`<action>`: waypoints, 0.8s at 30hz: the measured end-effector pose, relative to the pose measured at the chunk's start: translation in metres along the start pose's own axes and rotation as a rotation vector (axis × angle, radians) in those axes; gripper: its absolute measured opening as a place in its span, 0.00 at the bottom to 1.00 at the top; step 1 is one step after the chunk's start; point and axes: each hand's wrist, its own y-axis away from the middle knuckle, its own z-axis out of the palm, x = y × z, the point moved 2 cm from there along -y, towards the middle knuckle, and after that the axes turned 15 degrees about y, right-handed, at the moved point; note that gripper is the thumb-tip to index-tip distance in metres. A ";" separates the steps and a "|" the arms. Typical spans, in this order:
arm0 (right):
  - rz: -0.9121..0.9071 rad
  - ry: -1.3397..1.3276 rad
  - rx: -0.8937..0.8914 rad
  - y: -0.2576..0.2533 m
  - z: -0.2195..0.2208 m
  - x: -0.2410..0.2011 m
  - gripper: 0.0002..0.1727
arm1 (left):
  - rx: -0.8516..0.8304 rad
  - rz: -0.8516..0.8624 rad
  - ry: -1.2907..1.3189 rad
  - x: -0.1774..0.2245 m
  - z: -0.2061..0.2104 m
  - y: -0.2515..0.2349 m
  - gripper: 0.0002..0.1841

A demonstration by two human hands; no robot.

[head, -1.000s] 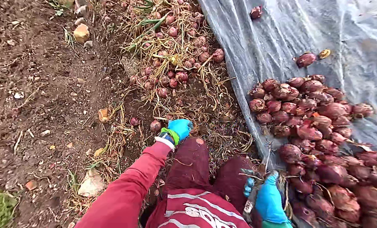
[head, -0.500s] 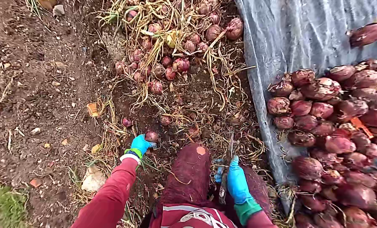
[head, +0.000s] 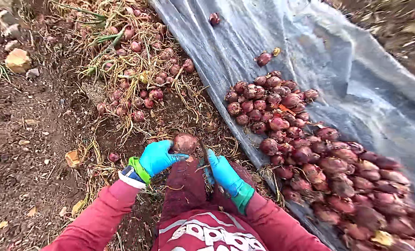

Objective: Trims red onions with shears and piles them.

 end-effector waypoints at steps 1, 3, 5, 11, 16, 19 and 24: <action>-0.028 0.064 -0.026 0.010 0.001 0.009 0.50 | -0.032 0.033 -0.060 0.020 0.012 0.011 0.23; -0.121 0.190 -0.062 0.028 -0.007 0.012 0.52 | -0.218 0.082 -0.234 0.063 0.043 0.025 0.18; -0.127 0.188 0.028 0.049 -0.024 0.007 0.52 | -0.305 0.127 -0.238 0.091 0.062 0.026 0.16; -0.050 -0.333 0.601 0.061 -0.079 0.047 0.49 | 0.151 -0.209 -0.014 -0.027 -0.010 -0.051 0.21; 0.190 -0.318 0.449 0.027 -0.050 0.087 0.52 | 0.172 -0.434 0.017 -0.199 -0.015 -0.108 0.16; 0.300 -0.304 0.290 -0.001 -0.016 0.092 0.51 | 0.087 -0.487 0.090 -0.257 0.050 -0.139 0.40; 0.372 -0.265 0.099 -0.043 0.016 0.080 0.49 | 0.063 -0.596 0.028 -0.283 0.069 -0.163 0.46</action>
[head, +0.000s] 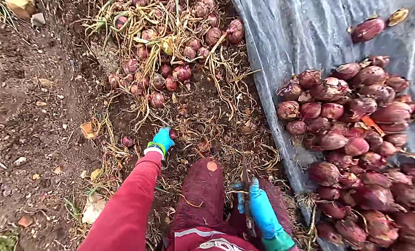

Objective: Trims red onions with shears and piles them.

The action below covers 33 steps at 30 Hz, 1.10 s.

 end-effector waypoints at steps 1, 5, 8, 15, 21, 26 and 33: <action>0.023 0.010 -0.031 -0.006 0.005 -0.005 0.49 | -0.029 0.011 -0.043 0.003 -0.008 0.001 0.45; 0.057 0.002 -0.158 -0.033 0.021 -0.026 0.49 | -0.041 0.150 0.180 0.062 -0.048 0.061 0.46; -0.076 -0.016 -0.271 -0.031 0.032 -0.050 0.45 | -0.138 0.281 0.391 0.119 -0.064 0.134 0.48; -0.422 0.031 0.015 0.028 0.000 -0.092 0.51 | -0.452 0.674 0.142 0.178 -0.049 0.245 0.25; -0.515 -0.025 -0.123 0.108 -0.050 -0.041 0.50 | -0.210 0.903 0.002 0.175 -0.058 0.297 0.07; -0.404 0.246 -0.083 0.124 -0.049 0.011 0.54 | -0.157 0.909 0.151 0.190 -0.019 0.361 0.14; -0.519 0.080 0.343 0.145 -0.093 -0.028 0.51 | -0.114 0.748 -0.166 0.269 -0.024 0.355 0.20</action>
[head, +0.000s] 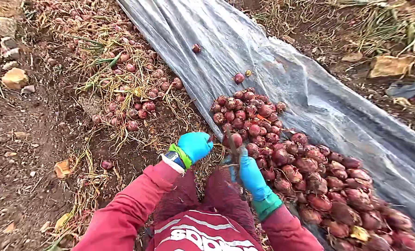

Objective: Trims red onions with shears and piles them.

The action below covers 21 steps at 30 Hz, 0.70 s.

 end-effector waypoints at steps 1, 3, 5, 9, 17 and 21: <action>-0.005 -0.079 0.136 -0.010 -0.011 -0.003 0.50 | 0.104 -0.075 0.074 -0.020 -0.017 -0.015 0.21; 0.002 -0.046 0.252 -0.030 -0.022 -0.002 0.48 | 0.266 -0.193 0.243 -0.087 -0.037 -0.013 0.20; 0.047 0.133 0.172 -0.047 -0.011 0.006 0.47 | 0.204 -0.318 0.232 -0.172 -0.029 0.023 0.20; 0.300 0.196 -0.265 -0.067 0.061 0.061 0.51 | -0.421 -0.787 -0.029 -0.352 0.025 0.106 0.35; 0.456 0.218 -0.552 -0.084 0.157 0.069 0.51 | 0.565 -1.235 0.409 -0.571 -0.009 0.059 0.32; 0.574 0.253 -0.559 -0.105 0.164 0.077 0.48 | 0.432 -1.276 0.394 -0.584 -0.004 0.048 0.38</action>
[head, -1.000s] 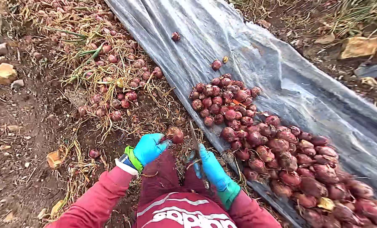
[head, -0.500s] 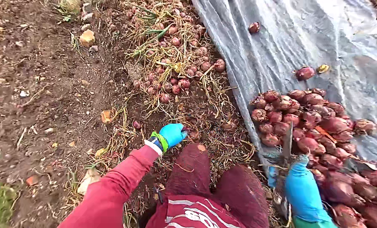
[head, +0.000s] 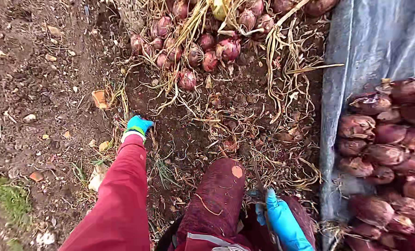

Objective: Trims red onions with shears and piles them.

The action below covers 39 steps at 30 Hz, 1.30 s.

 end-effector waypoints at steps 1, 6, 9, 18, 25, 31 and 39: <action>0.025 -0.032 -0.002 -0.004 0.000 -0.004 0.48 | -0.005 0.031 0.004 0.006 -0.007 0.012 0.37; -0.135 -0.035 -0.191 -0.024 0.026 -0.071 0.47 | -0.118 0.449 0.095 0.091 -0.026 0.181 0.44; -0.360 0.074 -0.187 -0.010 0.041 -0.127 0.46 | -0.299 0.676 -0.055 0.128 -0.005 0.284 0.44; -0.502 -0.077 0.155 0.092 0.004 -0.079 0.46 | -0.538 0.614 0.528 0.115 0.009 0.370 0.27; -0.676 -0.196 0.718 0.112 -0.012 -0.017 0.40 | -1.121 0.350 0.834 0.110 0.069 0.498 0.37; -0.604 -0.247 1.029 0.104 -0.117 -0.054 0.41 | -0.936 0.859 0.662 0.248 0.085 0.522 0.26; -0.372 -0.674 0.683 0.005 -0.182 -0.069 0.43 | -0.074 1.095 -0.001 0.416 0.102 0.306 0.15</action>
